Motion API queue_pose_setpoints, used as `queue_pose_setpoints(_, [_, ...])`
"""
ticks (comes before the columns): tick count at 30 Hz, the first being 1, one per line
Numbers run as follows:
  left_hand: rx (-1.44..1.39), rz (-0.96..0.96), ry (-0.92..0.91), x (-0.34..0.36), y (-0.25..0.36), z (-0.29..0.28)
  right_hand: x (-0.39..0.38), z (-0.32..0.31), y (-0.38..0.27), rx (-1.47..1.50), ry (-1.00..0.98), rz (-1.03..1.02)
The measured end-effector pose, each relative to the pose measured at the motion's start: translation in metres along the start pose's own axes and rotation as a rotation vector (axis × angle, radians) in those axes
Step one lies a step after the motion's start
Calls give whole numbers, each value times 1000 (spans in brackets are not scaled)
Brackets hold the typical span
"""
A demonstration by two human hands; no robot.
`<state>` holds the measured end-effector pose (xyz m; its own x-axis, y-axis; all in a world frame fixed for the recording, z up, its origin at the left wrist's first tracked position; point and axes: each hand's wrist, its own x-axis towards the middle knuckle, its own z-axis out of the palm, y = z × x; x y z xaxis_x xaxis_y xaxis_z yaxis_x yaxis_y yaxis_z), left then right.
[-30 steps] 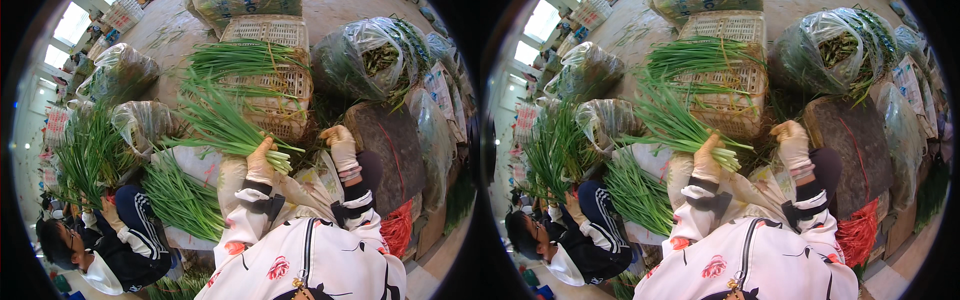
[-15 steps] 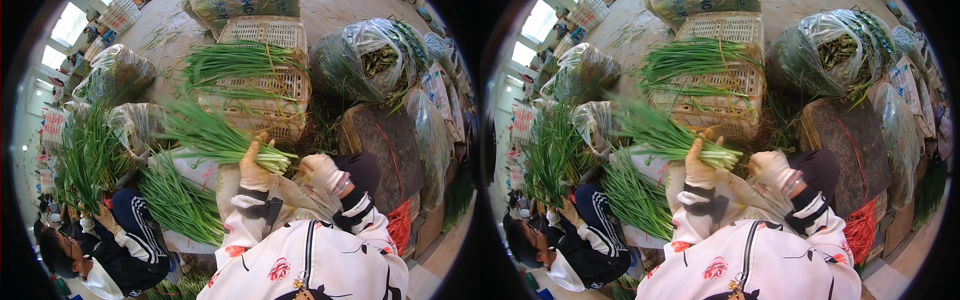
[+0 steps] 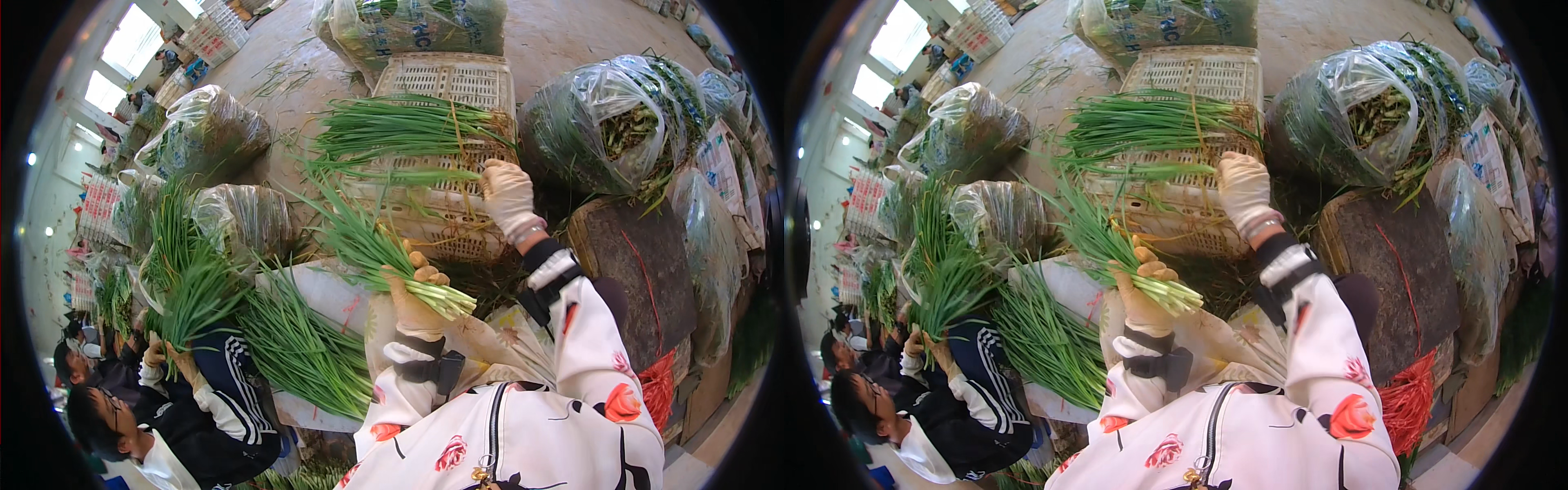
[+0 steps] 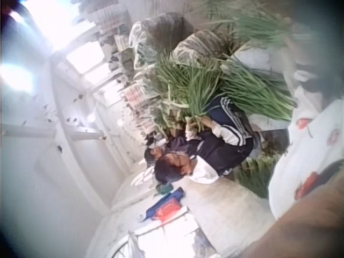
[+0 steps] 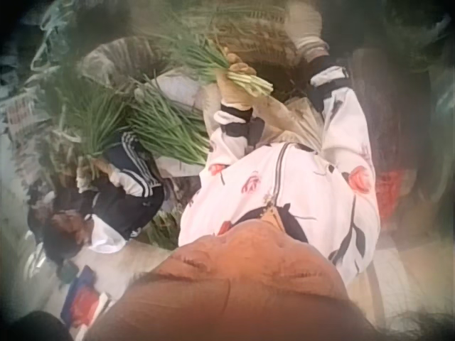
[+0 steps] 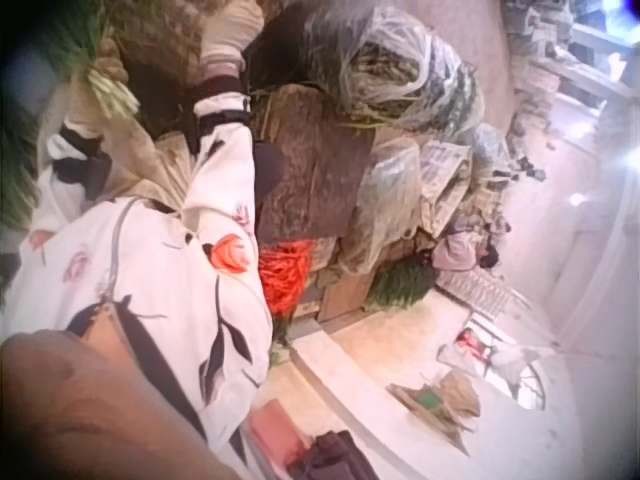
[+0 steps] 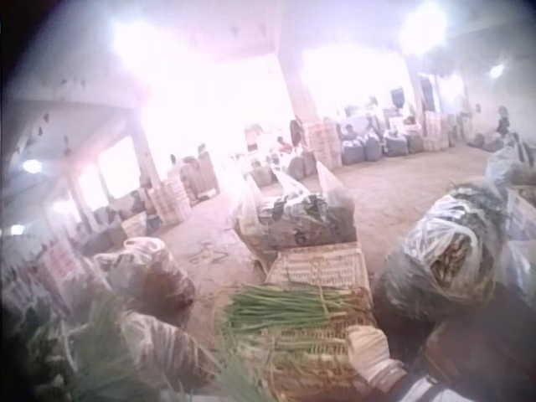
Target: The person secures a bundle of green stalks with a red tie and pulls away dry or discolored leaves from the bottom of the bundle while seated among many large bags of produce.
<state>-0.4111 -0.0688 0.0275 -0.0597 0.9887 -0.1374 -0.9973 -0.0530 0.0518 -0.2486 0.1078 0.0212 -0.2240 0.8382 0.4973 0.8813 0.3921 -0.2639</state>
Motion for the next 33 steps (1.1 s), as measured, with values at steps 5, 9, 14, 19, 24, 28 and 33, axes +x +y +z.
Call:
queue_pose_setpoints(5, [38, 51, 76, 2, -13, 7, -41, -49, 2, 391, -165, 349])
queue_pose_setpoints(9, [344, -41, 202, 2, -13, -22, -81, -93, -36, 1009, -90, 345])
queue_pose_setpoints(14, [484, 18, 275, 8, -22, -3, -129, -99, -50, 1122, -213, 511])
queue_pose_setpoints(19, [556, 11, 402, 11, -27, -8, -146, -102, -66, 1320, -220, 628])
queue_pose_setpoints(24, [645, -157, 373, 12, -17, -25, -171, -99, -68, 1077, -295, 302])
queue_pose_setpoints(28, [710, -191, 310, 7, -28, -3, -160, -106, -61, 958, -176, 230])
queue_pose_setpoints(33, [485, -328, 148, -2, -25, 3, -151, -112, -74, 765, -180, 93])
